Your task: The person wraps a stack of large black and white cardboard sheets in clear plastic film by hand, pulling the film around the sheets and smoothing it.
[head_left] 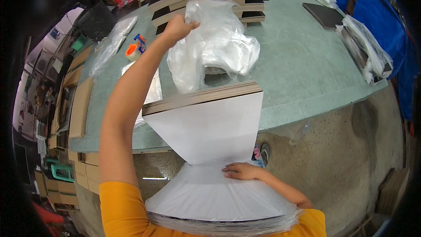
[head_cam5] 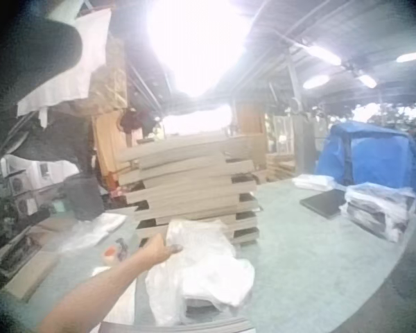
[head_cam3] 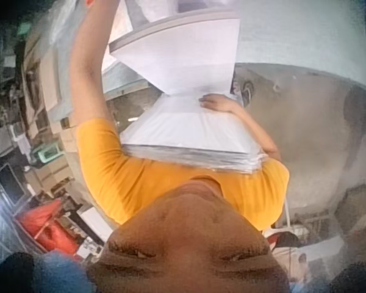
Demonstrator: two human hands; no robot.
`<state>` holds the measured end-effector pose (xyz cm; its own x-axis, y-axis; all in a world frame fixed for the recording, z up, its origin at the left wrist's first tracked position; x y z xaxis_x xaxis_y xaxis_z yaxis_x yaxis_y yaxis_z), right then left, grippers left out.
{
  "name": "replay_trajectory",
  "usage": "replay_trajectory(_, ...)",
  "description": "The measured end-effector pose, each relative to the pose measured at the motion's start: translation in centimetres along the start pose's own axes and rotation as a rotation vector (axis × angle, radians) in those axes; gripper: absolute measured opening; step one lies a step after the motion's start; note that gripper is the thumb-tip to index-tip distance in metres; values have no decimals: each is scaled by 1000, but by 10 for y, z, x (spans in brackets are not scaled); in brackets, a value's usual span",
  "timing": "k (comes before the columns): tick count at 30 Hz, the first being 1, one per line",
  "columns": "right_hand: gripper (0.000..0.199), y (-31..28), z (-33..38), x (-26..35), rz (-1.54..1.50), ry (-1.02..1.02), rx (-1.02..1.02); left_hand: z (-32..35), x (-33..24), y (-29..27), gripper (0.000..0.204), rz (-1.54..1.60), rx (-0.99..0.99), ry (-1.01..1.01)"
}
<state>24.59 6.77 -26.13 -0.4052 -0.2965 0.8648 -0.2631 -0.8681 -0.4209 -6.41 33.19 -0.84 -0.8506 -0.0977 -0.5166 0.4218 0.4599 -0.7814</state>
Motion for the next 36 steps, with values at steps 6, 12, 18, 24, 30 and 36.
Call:
replay_trajectory(6, 49, -3, 2, 6, -18, 57, 22, 8, -30, -91, 38, 1159, -489, -347)
replay_trajectory(12, 38, -19, 5, 18, 10, -30, -117, 116, -89, -188, 29, 1080, -557, -107)
replay_trajectory(18, 36, -92, 46, 144, -452, -389, -921, 310, -53, -62, 45, -285, 920, 222)
replay_trajectory(24, 48, -96, 47, 173, -116, -188, -48, 330, -46, -89, 37, 315, 875, 123)
replay_trajectory(30, 60, -110, 48, 133, -1270, -117, -375, 327, 10, -61, 39, 1099, 381, -884)
replay_trajectory(36, 54, -115, 44, 141, -261, -140, -465, 316, -2, -82, 42, 1095, 326, -921)
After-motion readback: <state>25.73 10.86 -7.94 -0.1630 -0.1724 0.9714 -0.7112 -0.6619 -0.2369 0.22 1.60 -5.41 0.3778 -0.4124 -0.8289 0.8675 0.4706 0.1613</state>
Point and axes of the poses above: each hand's wrist, its own z-axis away from the middle knuckle, its own y-axis out of the palm, x = y × z, the point moved 1 cm from there along -z, towards the middle knuckle, and after that the axes turned 14 degrees about -x, right-handed, at the moved point
